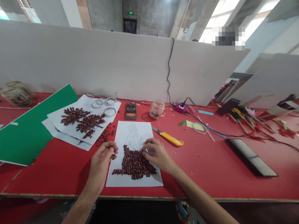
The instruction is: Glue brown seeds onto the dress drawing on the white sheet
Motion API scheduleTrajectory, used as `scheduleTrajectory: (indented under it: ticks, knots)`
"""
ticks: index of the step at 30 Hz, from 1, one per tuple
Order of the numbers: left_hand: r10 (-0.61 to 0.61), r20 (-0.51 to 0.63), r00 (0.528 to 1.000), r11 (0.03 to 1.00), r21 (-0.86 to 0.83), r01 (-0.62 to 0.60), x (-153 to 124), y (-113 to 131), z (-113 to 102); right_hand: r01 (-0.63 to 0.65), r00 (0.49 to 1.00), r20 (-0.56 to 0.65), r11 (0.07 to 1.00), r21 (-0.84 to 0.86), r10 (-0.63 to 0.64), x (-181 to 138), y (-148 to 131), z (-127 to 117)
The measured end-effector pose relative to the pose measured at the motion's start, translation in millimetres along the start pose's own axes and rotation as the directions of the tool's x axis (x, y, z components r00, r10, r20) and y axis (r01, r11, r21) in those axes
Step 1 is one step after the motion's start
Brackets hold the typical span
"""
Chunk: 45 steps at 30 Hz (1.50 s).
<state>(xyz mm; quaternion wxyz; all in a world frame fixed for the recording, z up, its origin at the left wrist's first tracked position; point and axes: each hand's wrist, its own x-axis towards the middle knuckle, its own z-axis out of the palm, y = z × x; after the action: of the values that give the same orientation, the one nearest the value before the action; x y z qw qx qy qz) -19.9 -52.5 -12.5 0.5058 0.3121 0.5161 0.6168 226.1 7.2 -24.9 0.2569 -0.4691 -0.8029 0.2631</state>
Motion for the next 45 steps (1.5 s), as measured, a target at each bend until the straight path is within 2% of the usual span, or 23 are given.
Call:
scheduleTrajectory:
  ticks: [7, 10, 14, 16, 18, 20, 22, 24, 25, 27, 32, 35, 38, 41, 43, 45]
  knots:
    - [0.01, 0.003, 1.0, 1.0, -0.014, -0.01, 1, 0, -5, 0.082, 0.996, -0.027, 0.996, 0.021, -0.082, -11, 3, -3]
    - [0.033, 0.005, 0.999, 0.999, 0.025, -0.033, 1, -4, -9, 0.161, 0.986, -0.034, 0.985, -0.07, -0.163, -21, 4, -5]
    - [0.113, 0.041, 0.993, 0.968, 0.22, -0.119, -1, -9, -15, 0.239, 0.968, -0.009, 0.933, -0.269, -0.251, -31, 1, -6]
    - [0.188, 0.129, 0.974, 0.89, 0.397, -0.224, -5, -10, -17, 0.262, 0.962, 0.009, 0.908, -0.328, -0.274, -34, -2, -5]
    - [0.258, 0.319, 0.912, 0.732, 0.551, -0.4, -8, -12, -19, 0.28, 0.956, 0.029, 0.881, -0.381, -0.291, -35, -4, -3]
    - [0.261, 0.555, 0.79, 0.521, 0.608, -0.599, -11, -17, -19, 0.289, 0.953, 0.047, 0.853, -0.435, -0.299, -35, -7, -2]
    - [0.221, 0.728, 0.649, 0.312, 0.578, -0.754, -11, -24, -19, 0.294, 0.951, 0.059, 0.827, -0.479, -0.304, -35, -10, -1]
    - [0.197, 0.815, 0.545, 0.129, 0.53, -0.838, -10, -32, -19, 0.305, 0.947, 0.069, 0.809, -0.502, -0.314, -34, -11, -2]
    - [0.196, 0.837, 0.511, 0.052, 0.511, -0.858, -9, -34, -19, 0.311, 0.945, 0.077, 0.806, -0.503, -0.317, -33, -11, -3]
    - [0.208, 0.856, 0.473, -0.059, 0.494, -0.868, -7, -37, -18, 0.314, 0.946, 0.085, 0.815, -0.488, -0.314, -31, -10, -5]
    - [0.217, 0.872, 0.439, -0.148, 0.474, -0.868, -5, -34, -14, 0.301, 0.949, 0.044, 0.86, -0.412, -0.312, -32, -10, -5]
    - [0.176, 0.885, 0.43, -0.184, 0.459, -0.869, -6, -35, -11, 0.366, 0.93, 0.115, 0.844, -0.391, -0.35, -37, -14, 0]
    - [0.159, 0.886, 0.435, -0.188, 0.46, -0.868, -9, -38, -10, 0.418, 0.908, 0.183, 0.819, -0.392, -0.376, -42, -17, 6]
    - [0.19, 0.877, 0.441, -0.157, 0.47, -0.868, -9, -39, -12, 0.404, 0.914, 0.195, 0.825, -0.395, -0.355, -45, -18, 9]
    - [0.266, 0.847, 0.46, -0.119, 0.503, -0.856, -6, -36, -18, 0.394, 0.919, 0.199, 0.831, -0.393, -0.342, -45, -17, 10]
    - [0.365, 0.762, 0.535, -0.061, 0.593, -0.803, 0, -30, -27, 0.396, 0.918, 0.206, 0.831, -0.391, -0.34, -46, -15, 11]
